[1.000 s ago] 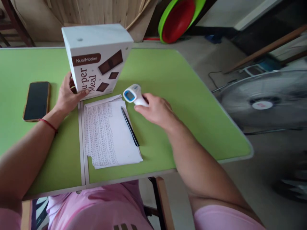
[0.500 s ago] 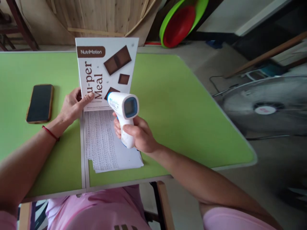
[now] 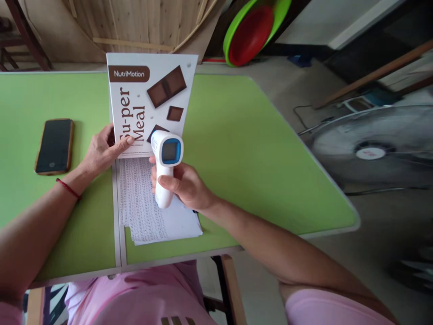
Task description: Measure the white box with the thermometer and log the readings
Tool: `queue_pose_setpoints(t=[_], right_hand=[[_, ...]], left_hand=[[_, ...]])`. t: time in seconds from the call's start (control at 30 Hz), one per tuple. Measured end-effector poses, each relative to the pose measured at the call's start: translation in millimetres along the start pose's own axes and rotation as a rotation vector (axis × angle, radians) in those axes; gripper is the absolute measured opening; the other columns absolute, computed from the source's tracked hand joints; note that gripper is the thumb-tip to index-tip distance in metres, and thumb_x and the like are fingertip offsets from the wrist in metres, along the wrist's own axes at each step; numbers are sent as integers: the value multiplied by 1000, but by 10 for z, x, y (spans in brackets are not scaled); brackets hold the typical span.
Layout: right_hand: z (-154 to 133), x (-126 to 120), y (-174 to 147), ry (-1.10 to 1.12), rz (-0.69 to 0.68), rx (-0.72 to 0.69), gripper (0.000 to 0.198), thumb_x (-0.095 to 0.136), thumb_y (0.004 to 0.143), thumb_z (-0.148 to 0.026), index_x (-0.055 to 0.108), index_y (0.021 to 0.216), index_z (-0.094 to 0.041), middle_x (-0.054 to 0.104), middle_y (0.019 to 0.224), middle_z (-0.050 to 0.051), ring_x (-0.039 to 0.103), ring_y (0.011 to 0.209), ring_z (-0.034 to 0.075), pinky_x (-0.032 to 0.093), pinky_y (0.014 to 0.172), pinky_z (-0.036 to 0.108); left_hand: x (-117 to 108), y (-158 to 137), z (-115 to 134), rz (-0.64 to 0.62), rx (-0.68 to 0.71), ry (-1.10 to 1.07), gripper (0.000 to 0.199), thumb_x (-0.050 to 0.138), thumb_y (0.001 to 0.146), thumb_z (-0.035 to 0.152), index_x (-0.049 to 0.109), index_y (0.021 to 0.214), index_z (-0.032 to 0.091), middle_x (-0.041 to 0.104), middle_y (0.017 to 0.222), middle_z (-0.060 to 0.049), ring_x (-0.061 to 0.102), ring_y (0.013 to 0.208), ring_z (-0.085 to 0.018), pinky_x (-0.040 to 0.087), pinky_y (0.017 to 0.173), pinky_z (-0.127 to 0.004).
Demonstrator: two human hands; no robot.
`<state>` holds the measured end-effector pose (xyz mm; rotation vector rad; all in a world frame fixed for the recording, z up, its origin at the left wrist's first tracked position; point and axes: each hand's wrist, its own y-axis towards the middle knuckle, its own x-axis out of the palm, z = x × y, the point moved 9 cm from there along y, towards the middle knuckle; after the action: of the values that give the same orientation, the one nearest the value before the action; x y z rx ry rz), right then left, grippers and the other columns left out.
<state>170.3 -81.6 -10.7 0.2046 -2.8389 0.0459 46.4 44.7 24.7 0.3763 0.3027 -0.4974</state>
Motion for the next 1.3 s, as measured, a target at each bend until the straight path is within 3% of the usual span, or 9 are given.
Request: queue_pose_setpoints(t=[0.13, 0.4, 0.8, 1.13, 1.3], right_hand=[[4, 26, 17, 31, -6, 25, 37, 82, 68, -40, 54, 84, -21, 52, 76, -2, 52, 69, 12, 48, 60, 28], [-50, 1, -5, 33, 7, -43, 32, 78, 74, -41, 56, 83, -20, 56, 76, -2, 55, 67, 11, 47, 59, 28], [-29, -32, -3, -2, 10, -39, 34, 77, 74, -44, 57, 83, -19, 57, 77, -1, 56, 68, 12, 49, 60, 28], [-42, -36, -8, -19, 17, -29, 35, 78, 73, -44, 56, 83, -19, 57, 75, -1, 56, 67, 12, 49, 61, 30], [-67, -30, -17, -60, 7, -8, 37, 81, 70, -40, 54, 85, -19, 53, 75, -2, 56, 67, 12, 49, 63, 30]], left_hand=[[-4, -1, 2, 8, 3, 22, 47, 70, 77, 60, 66, 97, 18, 71, 95, -9, 65, 84, -26, 51, 69, -36], [11, -8, 46, -17, 37, 81, 47, 66, 79, 62, 65, 99, 19, 71, 97, -8, 66, 88, -27, 51, 71, -36], [3, -13, 35, -18, -43, 149, 57, 63, 76, 69, 64, 100, 18, 70, 92, -8, 65, 84, -26, 50, 69, -37], [7, 5, 46, -25, -76, 50, 56, 72, 72, 63, 66, 103, 18, 71, 100, -9, 66, 92, -27, 54, 77, -38], [19, 21, -5, -40, -138, -75, 56, 82, 65, 54, 65, 104, 17, 71, 102, -10, 67, 91, -26, 55, 73, -36]])
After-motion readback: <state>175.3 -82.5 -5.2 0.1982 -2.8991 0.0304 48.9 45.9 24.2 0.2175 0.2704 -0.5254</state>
